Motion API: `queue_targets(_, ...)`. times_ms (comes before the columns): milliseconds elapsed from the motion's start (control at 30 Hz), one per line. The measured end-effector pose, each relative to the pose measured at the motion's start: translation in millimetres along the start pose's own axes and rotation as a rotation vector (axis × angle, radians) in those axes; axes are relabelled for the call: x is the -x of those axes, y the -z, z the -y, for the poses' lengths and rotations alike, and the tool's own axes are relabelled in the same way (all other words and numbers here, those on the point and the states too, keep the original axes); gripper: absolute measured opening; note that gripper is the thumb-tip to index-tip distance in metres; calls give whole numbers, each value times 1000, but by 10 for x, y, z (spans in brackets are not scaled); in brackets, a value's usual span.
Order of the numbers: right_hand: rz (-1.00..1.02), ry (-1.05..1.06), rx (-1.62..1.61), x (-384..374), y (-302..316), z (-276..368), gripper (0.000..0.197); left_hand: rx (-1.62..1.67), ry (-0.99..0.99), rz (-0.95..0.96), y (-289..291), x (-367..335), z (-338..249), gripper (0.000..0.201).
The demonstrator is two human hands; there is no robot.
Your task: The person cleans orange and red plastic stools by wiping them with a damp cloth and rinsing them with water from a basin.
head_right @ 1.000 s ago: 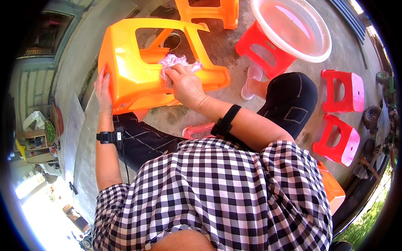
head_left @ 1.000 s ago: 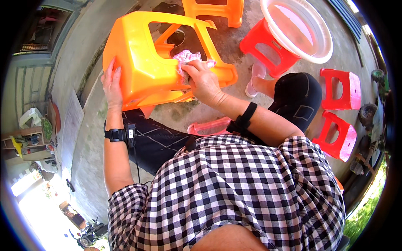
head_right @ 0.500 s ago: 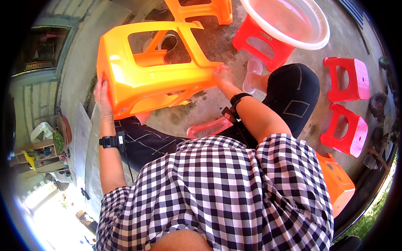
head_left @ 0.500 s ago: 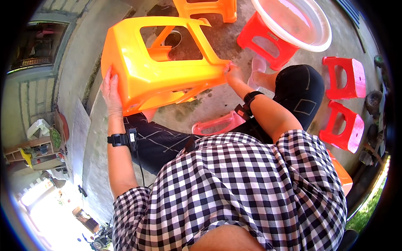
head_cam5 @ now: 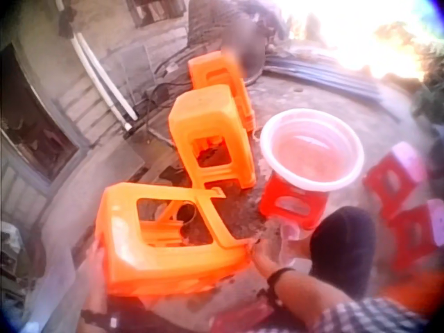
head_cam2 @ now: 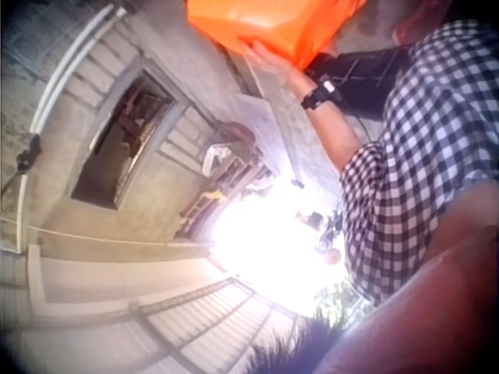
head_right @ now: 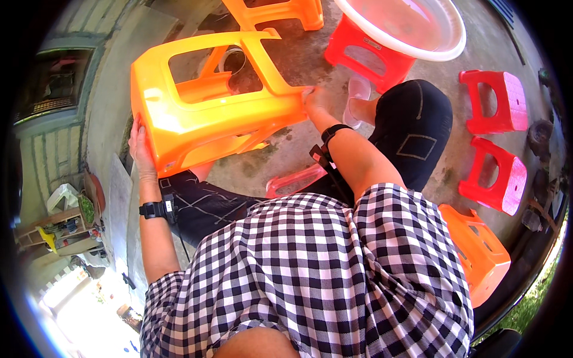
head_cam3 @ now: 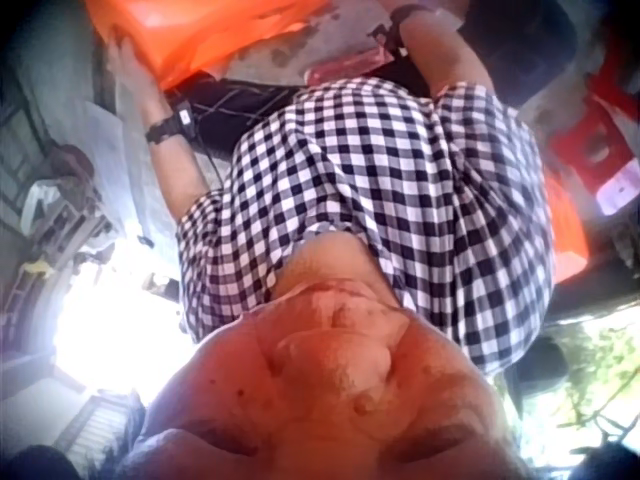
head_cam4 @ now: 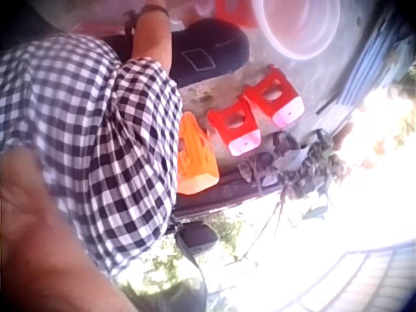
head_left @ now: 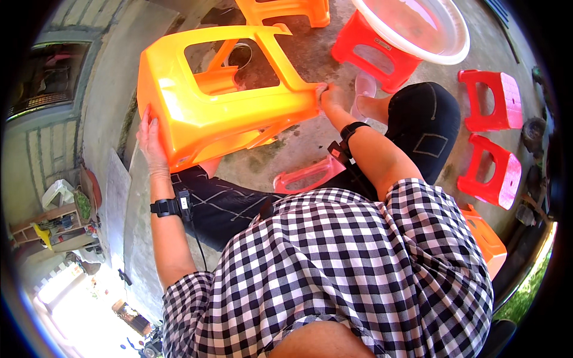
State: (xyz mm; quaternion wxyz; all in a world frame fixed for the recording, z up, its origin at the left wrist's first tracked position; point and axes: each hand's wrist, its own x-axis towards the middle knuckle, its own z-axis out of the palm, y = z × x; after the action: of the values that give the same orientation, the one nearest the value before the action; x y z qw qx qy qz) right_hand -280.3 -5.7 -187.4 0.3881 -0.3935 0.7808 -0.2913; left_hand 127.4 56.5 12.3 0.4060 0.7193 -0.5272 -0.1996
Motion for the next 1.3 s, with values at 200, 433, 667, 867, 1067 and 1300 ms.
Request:
queue_targets(200,74,91,-508,-201,-14,21,18,90,3,3,-21,-52,96,51)
queue_targets(433,90,331,-30,-192,-221,-163,30,-8,-13,-10,-48,-9,-92,51)
queue_targets(667,-79,-32,349,-289,-94,-352,32,-20,-26,-6,-72,-5,-85,52)
queue_targets(867,30,-17,326,-543,-12,-640,41,157,-25,27,-89,-111,64,52)
queue_targets(1067,105,38,118,-458,-43,-586,38,80,-12,-4,-50,-41,-5,51)
queue_targets(1300,167,8,377,-539,47,-447,30,49,-8,-14,-110,-2,-177,51)
